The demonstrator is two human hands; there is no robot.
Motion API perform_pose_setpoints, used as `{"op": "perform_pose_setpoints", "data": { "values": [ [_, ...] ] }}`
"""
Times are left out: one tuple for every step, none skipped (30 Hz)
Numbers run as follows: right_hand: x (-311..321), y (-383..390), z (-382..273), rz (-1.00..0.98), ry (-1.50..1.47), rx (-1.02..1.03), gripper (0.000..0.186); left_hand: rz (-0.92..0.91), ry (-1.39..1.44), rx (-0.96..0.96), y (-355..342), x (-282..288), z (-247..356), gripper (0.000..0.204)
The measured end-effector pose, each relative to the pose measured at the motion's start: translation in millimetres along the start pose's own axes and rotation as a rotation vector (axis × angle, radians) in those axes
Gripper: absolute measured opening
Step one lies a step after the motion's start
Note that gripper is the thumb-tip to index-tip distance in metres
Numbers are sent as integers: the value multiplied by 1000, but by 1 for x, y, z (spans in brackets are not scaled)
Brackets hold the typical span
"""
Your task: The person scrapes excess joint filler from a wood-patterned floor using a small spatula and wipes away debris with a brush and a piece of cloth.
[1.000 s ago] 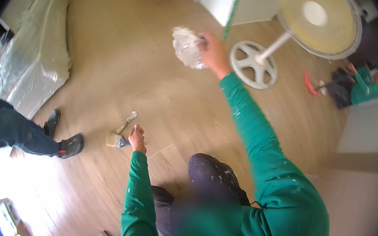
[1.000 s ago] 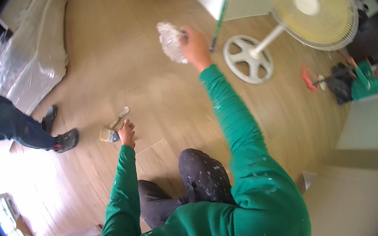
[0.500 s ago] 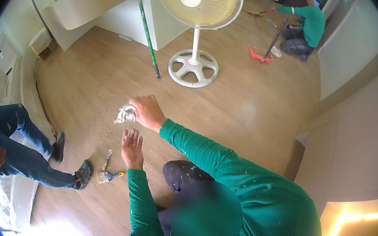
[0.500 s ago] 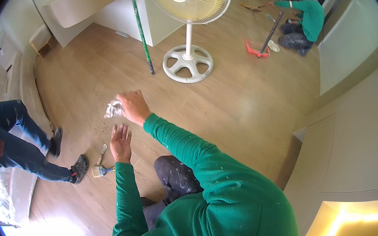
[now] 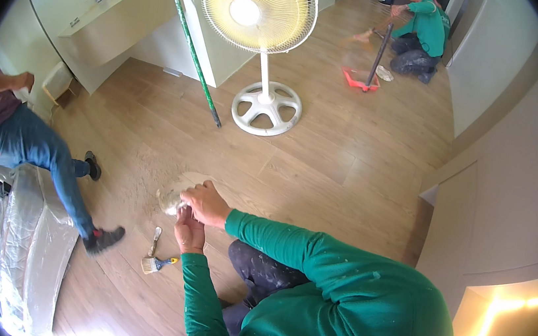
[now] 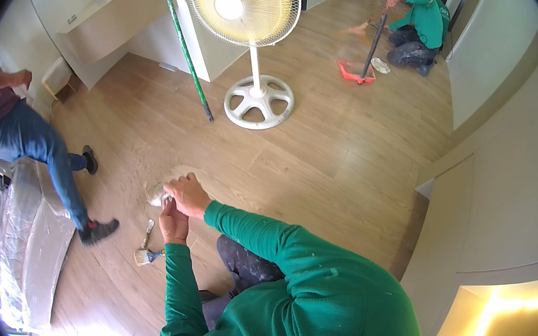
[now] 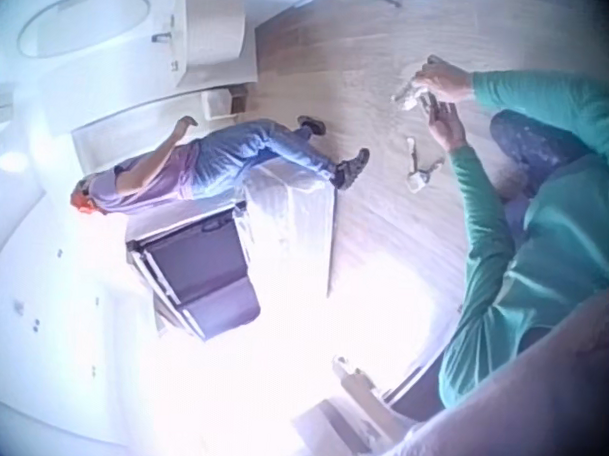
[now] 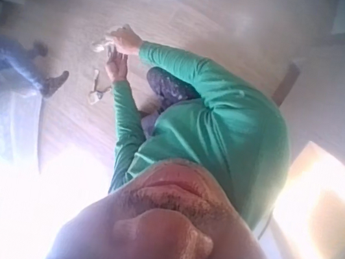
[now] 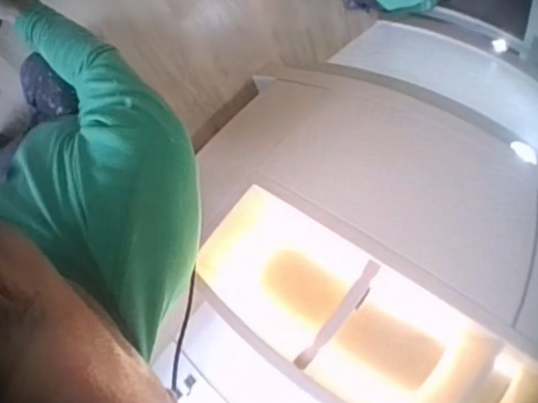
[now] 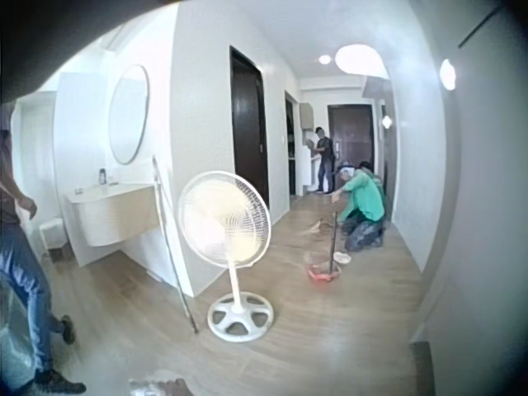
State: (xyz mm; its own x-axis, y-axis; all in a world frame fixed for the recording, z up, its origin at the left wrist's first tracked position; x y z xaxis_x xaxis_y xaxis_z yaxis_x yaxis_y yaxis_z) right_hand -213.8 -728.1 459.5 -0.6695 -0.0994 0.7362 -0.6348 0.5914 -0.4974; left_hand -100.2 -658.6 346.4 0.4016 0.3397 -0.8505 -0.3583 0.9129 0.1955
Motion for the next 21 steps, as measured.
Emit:
{"op": "perform_pose_setpoints", "data": {
  "values": [
    [4,-5,9,28,13,-19,23,118,-103,41,14,-8,-4,51],
    [9,-7,21,29,22,-47,22,189,-94,68,19,2,-13,53],
    [14,-19,22,40,13,-56,22,260,-95,70,26,20,-8,56],
    [22,-30,25,50,10,-66,21,328,-92,75,33,38,-7,58],
    [36,-39,25,59,19,-57,21,404,-67,74,40,54,-11,59],
    [54,-48,20,62,24,-54,20,466,-46,73,54,71,-12,59],
    [74,-57,15,70,33,-49,19,520,-26,72,64,85,-15,59],
    [94,-65,5,151,24,-4,19,573,-4,64,71,97,-16,59],
    [113,-71,-8,227,12,40,18,622,14,57,78,108,-17,58],
    [129,-73,-21,302,-1,80,18,673,30,52,87,119,-18,58],
    [143,-74,-35,330,13,113,18,726,48,46,94,130,-20,58],
    [157,-72,-49,356,27,147,17,707,58,63,95,132,-23,56],
    [159,-69,-60,382,20,183,17,699,65,63,98,136,-19,55],
    [150,-61,-64,372,-2,209,17,655,89,57,97,130,-19,54],
    [134,-48,-65,353,-29,224,17,594,84,66,93,113,-21,54],
    [117,-32,-65,332,-57,236,17,523,82,82,86,90,-29,55],
    [98,-13,-60,304,-68,228,18,448,81,101,79,65,-37,55],
    [78,7,-63,205,-81,207,21,223,61,62,65,38,-34,53],
    [57,30,-64,110,-94,192,23,8,45,11,55,16,-28,50],
    [42,44,-66,17,-87,182,26,17,40,5,48,13,-23,48],
    [37,53,-71,65,-102,177,25,17,37,7,47,13,-21,46]
  ]
}}
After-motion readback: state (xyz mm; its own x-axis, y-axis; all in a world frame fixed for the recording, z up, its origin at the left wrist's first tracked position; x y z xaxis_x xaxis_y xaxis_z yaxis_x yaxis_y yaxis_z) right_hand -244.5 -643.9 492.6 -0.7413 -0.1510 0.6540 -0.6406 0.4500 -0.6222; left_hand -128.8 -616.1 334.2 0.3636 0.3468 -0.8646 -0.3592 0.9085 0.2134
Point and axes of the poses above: each hand's wrist, its own y-axis away from the middle knuckle, its own x-axis out of the back of the hand, z = x × y, the point moved 4 cm from there along -y, towards the middle knuckle, and after that the axes turned 1 degree about z, right-handed, at the moved point
